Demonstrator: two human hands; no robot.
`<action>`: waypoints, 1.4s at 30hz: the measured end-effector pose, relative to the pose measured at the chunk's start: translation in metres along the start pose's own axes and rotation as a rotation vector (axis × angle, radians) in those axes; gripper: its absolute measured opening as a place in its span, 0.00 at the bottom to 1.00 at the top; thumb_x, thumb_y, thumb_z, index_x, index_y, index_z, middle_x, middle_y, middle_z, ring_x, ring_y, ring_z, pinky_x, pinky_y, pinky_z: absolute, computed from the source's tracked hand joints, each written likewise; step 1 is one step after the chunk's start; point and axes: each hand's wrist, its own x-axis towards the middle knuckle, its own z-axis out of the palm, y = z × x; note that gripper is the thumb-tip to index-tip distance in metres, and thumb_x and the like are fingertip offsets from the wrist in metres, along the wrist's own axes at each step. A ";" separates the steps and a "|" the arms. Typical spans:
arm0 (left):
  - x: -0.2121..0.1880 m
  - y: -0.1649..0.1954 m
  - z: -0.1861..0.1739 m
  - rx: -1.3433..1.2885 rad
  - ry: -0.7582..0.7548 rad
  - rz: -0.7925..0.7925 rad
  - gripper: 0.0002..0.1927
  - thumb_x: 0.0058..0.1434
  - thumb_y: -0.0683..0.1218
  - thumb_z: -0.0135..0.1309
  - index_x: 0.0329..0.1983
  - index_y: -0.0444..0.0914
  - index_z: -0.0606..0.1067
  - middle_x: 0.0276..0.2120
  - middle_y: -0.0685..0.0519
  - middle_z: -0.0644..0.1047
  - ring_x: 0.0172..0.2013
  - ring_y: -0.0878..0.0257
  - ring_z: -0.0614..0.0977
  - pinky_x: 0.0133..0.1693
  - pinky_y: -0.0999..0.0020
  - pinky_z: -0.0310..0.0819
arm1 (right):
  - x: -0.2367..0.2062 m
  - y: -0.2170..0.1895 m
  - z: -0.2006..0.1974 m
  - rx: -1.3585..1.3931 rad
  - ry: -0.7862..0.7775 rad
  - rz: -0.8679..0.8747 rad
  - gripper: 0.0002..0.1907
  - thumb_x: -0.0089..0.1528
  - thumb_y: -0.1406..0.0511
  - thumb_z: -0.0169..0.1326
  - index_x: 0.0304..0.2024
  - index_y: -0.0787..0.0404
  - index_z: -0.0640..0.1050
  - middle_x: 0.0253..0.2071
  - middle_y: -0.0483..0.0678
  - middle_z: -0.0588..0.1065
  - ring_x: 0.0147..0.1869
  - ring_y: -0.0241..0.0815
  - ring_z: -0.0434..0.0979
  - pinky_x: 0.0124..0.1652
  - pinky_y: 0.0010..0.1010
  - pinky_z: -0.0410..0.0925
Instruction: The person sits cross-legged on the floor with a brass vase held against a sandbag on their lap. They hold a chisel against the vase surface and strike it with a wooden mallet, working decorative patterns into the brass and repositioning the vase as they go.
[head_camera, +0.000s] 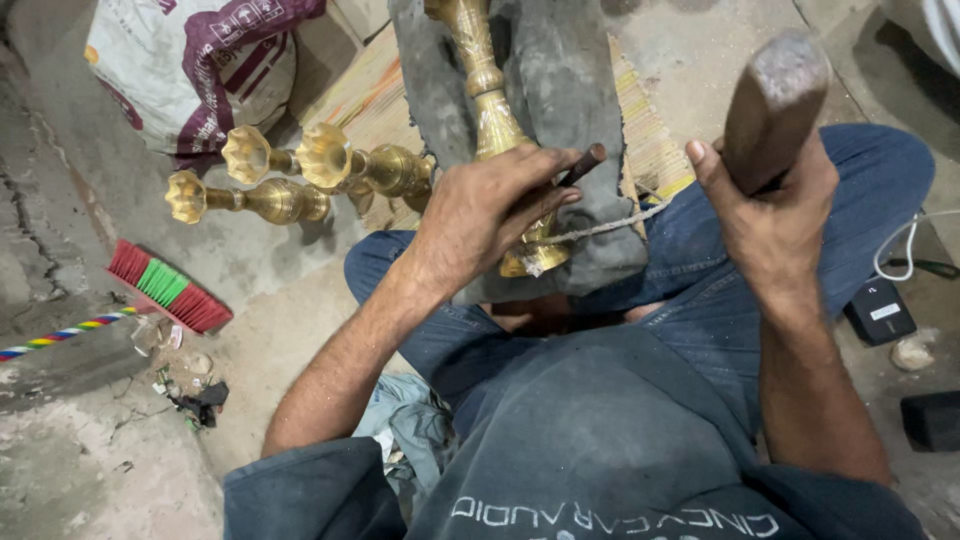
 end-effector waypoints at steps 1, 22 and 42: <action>-0.001 0.000 0.000 0.004 -0.015 -0.002 0.17 0.70 0.51 0.58 0.59 0.42 0.76 0.43 0.53 0.81 0.40 0.57 0.85 0.41 0.63 0.81 | 0.000 -0.002 0.001 0.020 0.009 0.005 0.15 0.73 0.64 0.65 0.50 0.66 0.74 0.40 0.48 0.79 0.44 0.36 0.82 0.46 0.28 0.77; 0.000 0.002 0.001 -0.012 0.013 -0.026 0.17 0.69 0.50 0.60 0.57 0.40 0.77 0.46 0.50 0.82 0.44 0.52 0.86 0.44 0.61 0.81 | 0.024 -0.050 -0.010 -0.617 -0.137 -0.251 0.15 0.57 0.70 0.67 0.44 0.65 0.77 0.36 0.50 0.80 0.42 0.42 0.82 0.42 0.35 0.73; -0.007 0.000 0.002 -0.037 0.050 -0.033 0.17 0.68 0.50 0.61 0.56 0.38 0.77 0.47 0.50 0.83 0.45 0.55 0.87 0.45 0.64 0.83 | 0.034 -0.072 -0.009 -0.903 -0.179 -0.450 0.15 0.54 0.72 0.68 0.41 0.64 0.78 0.30 0.48 0.78 0.32 0.43 0.78 0.37 0.44 0.72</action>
